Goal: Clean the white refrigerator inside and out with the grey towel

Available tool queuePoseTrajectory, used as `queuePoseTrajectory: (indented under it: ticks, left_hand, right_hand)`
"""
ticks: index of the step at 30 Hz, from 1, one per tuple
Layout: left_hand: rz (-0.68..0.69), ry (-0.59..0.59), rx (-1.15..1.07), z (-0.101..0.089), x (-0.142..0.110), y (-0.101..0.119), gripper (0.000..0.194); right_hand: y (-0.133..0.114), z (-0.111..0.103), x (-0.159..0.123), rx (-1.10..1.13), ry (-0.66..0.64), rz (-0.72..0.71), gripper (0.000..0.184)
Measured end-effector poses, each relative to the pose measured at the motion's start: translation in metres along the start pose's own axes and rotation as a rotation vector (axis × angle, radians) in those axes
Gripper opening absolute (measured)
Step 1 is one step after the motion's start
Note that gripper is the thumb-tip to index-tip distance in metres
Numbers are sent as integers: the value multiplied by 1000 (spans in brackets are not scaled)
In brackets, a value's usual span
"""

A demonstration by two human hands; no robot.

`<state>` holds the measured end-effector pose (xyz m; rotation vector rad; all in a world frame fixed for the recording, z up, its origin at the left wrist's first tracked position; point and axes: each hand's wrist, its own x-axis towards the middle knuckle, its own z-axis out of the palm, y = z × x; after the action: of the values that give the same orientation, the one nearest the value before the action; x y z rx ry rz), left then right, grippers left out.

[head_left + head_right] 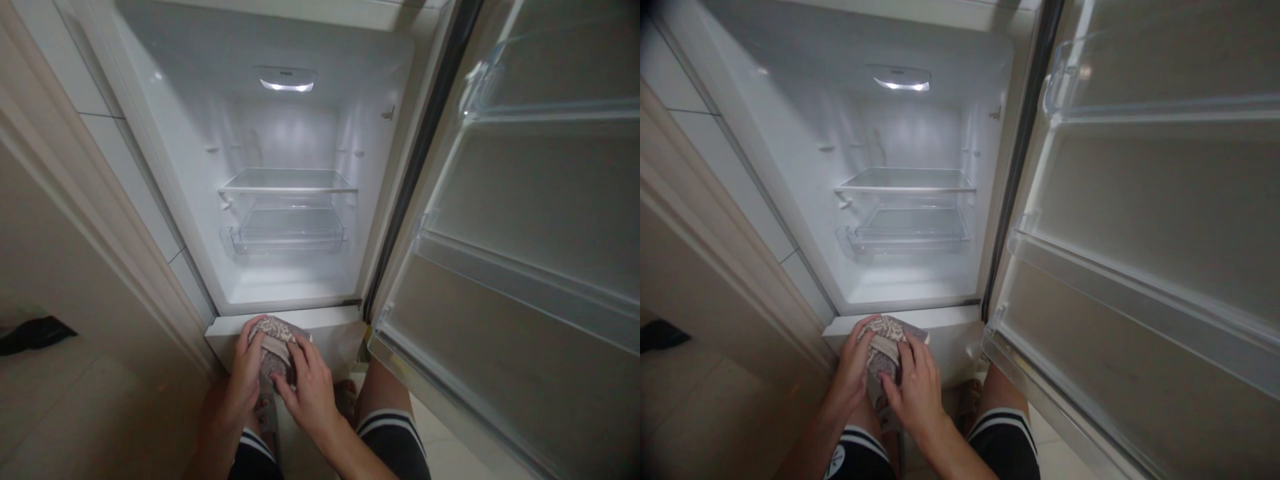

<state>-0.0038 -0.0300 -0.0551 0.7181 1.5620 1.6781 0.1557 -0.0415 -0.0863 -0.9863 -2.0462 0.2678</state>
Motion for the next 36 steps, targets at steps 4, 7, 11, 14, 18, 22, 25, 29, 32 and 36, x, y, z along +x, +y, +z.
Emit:
queuePoseTrajectory:
  ticks: [4, 7, 11, 14, 18, 22, 25, 29, 32, 36]
  left_hand:
    - [36, -70, 80, 2, -4, -11, 54]
    - [60, -188, 102, 3, -6, -20, 59]
    - [27, -218, 72, 2, -3, -27, 66]
    - [28, -196, 126, 0, 1, -27, 68]
    - [222, -117, 379, -4, 0, -22, 61]
    - [397, 7, 741, -6, -11, -16, 49]
    - [479, 28, 877, -4, -21, -14, 44]
    - [474, -64, 779, 2, -34, -19, 44]
    - [370, -152, 616, 3, -38, -25, 41]
    - [281, -119, 365, 3, -38, -33, 41]
  right_hand:
    - [2, 2, 11, -47, -26, 27, 52]
    - [5, 1, 23, -30, -59, 25, 44]
    - [9, 1, 34, 58, -94, 32, 34]
    - [8, -1, 37, 171, -84, 83, 27]
    - [6, -6, 39, 306, -83, 152, 27]
    - [3, -9, 41, 345, -41, 164, 27]
    - [0, -6, 44, 368, 68, 187, 26]
    - [-4, 1, 49, 394, 238, 292, 24]
    - [-7, 5, 54, 424, 217, 299, 20]
    - [-9, 4, 60, 501, 72, 284, 19]
